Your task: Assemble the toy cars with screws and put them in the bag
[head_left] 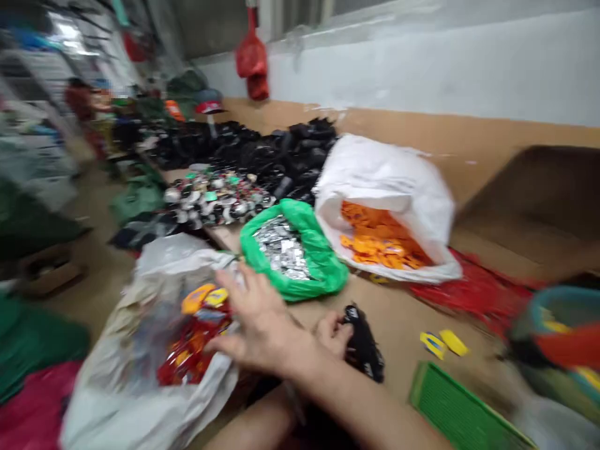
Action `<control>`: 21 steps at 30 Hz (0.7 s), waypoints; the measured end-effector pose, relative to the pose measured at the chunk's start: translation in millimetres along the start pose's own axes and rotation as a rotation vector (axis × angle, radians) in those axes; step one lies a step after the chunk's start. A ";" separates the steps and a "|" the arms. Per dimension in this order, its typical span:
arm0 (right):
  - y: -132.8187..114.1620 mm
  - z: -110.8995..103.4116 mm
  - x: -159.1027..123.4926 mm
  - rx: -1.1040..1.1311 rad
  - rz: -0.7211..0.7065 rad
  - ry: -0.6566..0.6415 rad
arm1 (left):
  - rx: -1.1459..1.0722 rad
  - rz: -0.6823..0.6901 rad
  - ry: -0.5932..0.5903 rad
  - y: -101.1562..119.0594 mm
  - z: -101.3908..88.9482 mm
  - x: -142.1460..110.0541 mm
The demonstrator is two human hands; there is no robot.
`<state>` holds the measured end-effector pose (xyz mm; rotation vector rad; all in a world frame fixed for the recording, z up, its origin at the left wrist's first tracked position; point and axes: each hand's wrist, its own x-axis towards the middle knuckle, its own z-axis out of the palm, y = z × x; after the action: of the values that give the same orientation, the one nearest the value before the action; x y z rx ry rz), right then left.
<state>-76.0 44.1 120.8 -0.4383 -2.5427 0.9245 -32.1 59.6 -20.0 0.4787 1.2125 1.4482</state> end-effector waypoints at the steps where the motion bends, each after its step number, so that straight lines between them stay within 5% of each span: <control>1: 1.5 4.8 -5.4 0.084 -0.061 0.024 | 0.020 -0.016 -0.022 -2.2 -0.6 0.7; 4: 25.7 3.9 -45.6 0.263 -0.085 0.085 | 0.036 -0.043 -0.092 -6.2 -3.0 7.0; 7: 62.4 -24.8 -116.4 0.259 0.081 0.224 | 0.017 -0.076 -0.166 -4.0 -6.0 14.0; 12: 126.2 -121.9 -247.2 0.076 0.720 0.493 | -0.076 -0.167 -0.206 -0.1 -6.4 15.1; 14: 149.8 -162.8 -279.1 -0.142 0.803 0.654 | -0.133 -0.210 -0.270 -4.5 -1.4 19.2; 17: 171.7 -202.3 -295.4 -0.291 0.792 0.703 | -0.209 -0.243 -0.310 -16.4 7.4 29.1; 21: 178.9 -200.6 -274.2 -0.378 0.681 0.546 | -0.223 -0.289 -0.312 -29.2 11.5 35.2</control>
<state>283.9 168.9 72.1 -1.5037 -2.0518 0.4087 -18.6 91.2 -52.3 0.3444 0.8225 1.1916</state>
